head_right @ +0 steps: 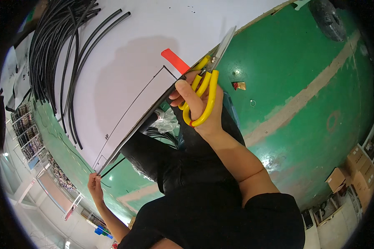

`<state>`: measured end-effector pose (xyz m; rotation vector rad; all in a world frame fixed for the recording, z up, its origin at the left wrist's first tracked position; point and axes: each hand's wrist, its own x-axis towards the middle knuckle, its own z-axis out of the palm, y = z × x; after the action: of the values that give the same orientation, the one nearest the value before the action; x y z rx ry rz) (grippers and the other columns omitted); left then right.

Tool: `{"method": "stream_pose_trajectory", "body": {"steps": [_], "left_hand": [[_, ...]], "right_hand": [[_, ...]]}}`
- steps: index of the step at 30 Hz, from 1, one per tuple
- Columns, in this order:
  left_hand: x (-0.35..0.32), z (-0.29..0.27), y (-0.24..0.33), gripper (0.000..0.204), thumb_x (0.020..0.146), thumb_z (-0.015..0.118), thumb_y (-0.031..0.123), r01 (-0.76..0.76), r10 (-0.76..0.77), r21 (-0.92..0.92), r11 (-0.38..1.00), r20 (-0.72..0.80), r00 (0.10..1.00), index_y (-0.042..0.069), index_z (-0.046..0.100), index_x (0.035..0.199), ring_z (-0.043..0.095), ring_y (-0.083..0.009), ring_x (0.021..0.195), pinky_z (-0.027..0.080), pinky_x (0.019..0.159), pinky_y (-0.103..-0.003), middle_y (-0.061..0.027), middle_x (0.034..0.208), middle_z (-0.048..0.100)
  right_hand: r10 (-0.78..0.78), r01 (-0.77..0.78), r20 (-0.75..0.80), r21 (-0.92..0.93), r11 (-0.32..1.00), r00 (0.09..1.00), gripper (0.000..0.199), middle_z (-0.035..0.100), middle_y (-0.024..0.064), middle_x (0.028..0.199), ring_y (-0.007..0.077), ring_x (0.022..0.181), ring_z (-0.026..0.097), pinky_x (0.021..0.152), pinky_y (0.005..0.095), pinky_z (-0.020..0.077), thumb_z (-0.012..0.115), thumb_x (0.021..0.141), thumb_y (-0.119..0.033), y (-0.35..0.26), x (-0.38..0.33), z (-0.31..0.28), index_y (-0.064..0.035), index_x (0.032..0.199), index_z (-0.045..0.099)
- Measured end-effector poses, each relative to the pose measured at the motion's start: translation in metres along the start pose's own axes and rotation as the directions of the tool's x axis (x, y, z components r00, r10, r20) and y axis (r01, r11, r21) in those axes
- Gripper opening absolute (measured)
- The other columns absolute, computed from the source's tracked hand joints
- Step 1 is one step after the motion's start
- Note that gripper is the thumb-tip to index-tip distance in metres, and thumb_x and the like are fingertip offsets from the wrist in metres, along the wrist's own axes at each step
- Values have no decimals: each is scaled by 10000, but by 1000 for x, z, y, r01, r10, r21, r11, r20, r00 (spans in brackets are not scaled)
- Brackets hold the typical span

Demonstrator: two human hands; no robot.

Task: Cutting black flexible cables or tubing to specific lengths using a pair of scissors on a measured template.

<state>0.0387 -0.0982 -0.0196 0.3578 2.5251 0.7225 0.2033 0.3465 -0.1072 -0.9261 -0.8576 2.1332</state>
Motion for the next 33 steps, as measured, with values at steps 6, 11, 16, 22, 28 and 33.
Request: {"method": "stream_pose_trajectory", "body": {"steps": [6,11,16,22,28,33], "left_hand": [[-1,1,2,131,875,551,143,5,-5,-30,1000,7,1000,17,514,877,419,-78,729,343,675,-197,7,795,431],[-6,-1,0,115,835,572,89,-3,3,13,1000,-35,999,-11,517,828,437,-122,755,349,694,-226,-27,810,465],[0,3,15,89,780,583,30,-143,152,157,977,-44,987,-22,552,845,510,-223,751,406,710,-283,-99,767,535],[9,8,20,91,790,577,19,-187,185,-42,981,-44,982,-9,576,876,499,-179,739,402,692,-271,-72,780,531],[-9,-16,60,91,830,566,58,-118,28,-331,936,-264,964,-10,586,887,462,-63,668,375,598,-205,10,733,518],[56,-12,87,199,842,567,178,-99,-46,-519,849,-260,965,-13,623,855,429,-45,597,348,524,-193,20,669,518]], "right_hand": [[3,-3,-32,-3,1000,999,185,528,54,756,132,600,575,510,261,506,587,815,-126,-3,-2,0,-32,909,459],[4,-5,-22,-26,1000,1000,184,532,54,724,134,603,574,514,267,503,585,818,-128,4,-2,2,-36,925,467],[-98,88,-113,-88,992,989,163,543,52,688,127,596,530,534,283,451,569,839,-176,12,-2,2,-54,916,493],[-164,160,-62,-65,985,985,130,525,27,725,102,636,488,569,246,402,565,861,-187,-1,-8,-11,-73,908,522],[-658,756,661,-620,-208,361,130,449,1,684,80,611,429,540,215,344,540,875,-192,-82,59,51,-73,845,497],[-344,567,473,-781,262,811,261,462,-1,704,56,623,436,519,197,356,490,905,-304,-105,106,140,-47,889,529]]}}
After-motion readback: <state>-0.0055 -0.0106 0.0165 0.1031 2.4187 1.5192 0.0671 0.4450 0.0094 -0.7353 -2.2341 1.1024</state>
